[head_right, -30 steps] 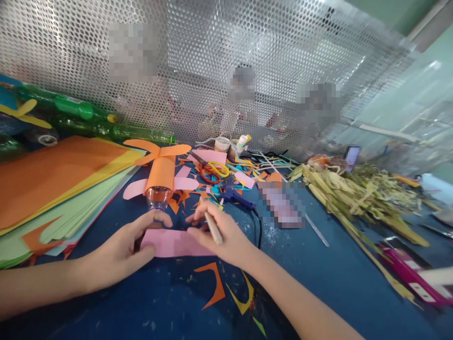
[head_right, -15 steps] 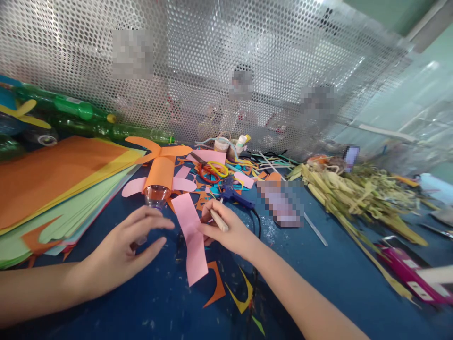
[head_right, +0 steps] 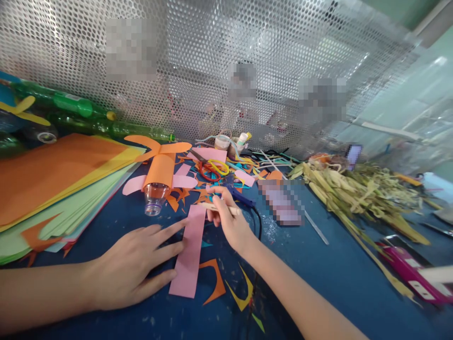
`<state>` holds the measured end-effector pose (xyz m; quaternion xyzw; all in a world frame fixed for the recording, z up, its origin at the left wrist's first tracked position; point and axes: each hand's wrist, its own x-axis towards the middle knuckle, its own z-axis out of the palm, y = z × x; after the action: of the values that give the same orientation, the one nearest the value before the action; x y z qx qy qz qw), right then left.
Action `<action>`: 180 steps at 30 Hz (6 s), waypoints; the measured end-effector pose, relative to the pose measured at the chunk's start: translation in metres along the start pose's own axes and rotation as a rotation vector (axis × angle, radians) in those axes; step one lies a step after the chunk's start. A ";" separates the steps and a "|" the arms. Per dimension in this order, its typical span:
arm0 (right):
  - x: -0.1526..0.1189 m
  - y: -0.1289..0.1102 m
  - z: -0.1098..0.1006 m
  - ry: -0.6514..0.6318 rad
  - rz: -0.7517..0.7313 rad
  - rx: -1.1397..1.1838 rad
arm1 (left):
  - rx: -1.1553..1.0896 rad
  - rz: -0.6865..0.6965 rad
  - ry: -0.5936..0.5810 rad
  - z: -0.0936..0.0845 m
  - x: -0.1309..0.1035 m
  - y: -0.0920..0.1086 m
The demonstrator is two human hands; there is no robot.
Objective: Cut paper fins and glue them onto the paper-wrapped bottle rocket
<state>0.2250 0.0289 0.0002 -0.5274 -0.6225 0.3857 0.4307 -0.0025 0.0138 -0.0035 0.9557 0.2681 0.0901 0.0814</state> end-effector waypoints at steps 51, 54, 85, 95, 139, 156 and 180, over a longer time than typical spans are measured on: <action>0.002 0.018 0.013 -0.056 0.012 0.009 | 0.050 -0.051 0.014 0.006 0.003 0.003; 0.003 0.018 0.014 -0.052 0.006 0.005 | 0.031 -0.050 0.019 0.008 0.003 0.003; 0.004 0.017 0.015 -0.051 -0.041 -0.112 | 0.047 -0.023 -0.064 -0.001 0.005 0.002; 0.004 0.018 0.016 -0.033 -0.038 -0.120 | 0.036 -0.019 -0.046 0.000 0.005 0.002; 0.003 0.019 0.010 0.115 -0.087 -0.222 | 0.049 -0.020 -0.064 -0.002 0.004 0.002; 0.003 0.019 0.007 0.069 -0.045 -0.110 | 0.031 -0.019 -0.060 -0.003 0.005 0.002; 0.015 0.024 0.003 0.228 0.095 0.497 | -0.046 -0.045 0.063 0.010 -0.001 -0.002</action>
<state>0.2293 0.0467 -0.0214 -0.4740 -0.4311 0.4844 0.5957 -0.0026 0.0139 -0.0135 0.9440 0.2897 0.1247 0.0969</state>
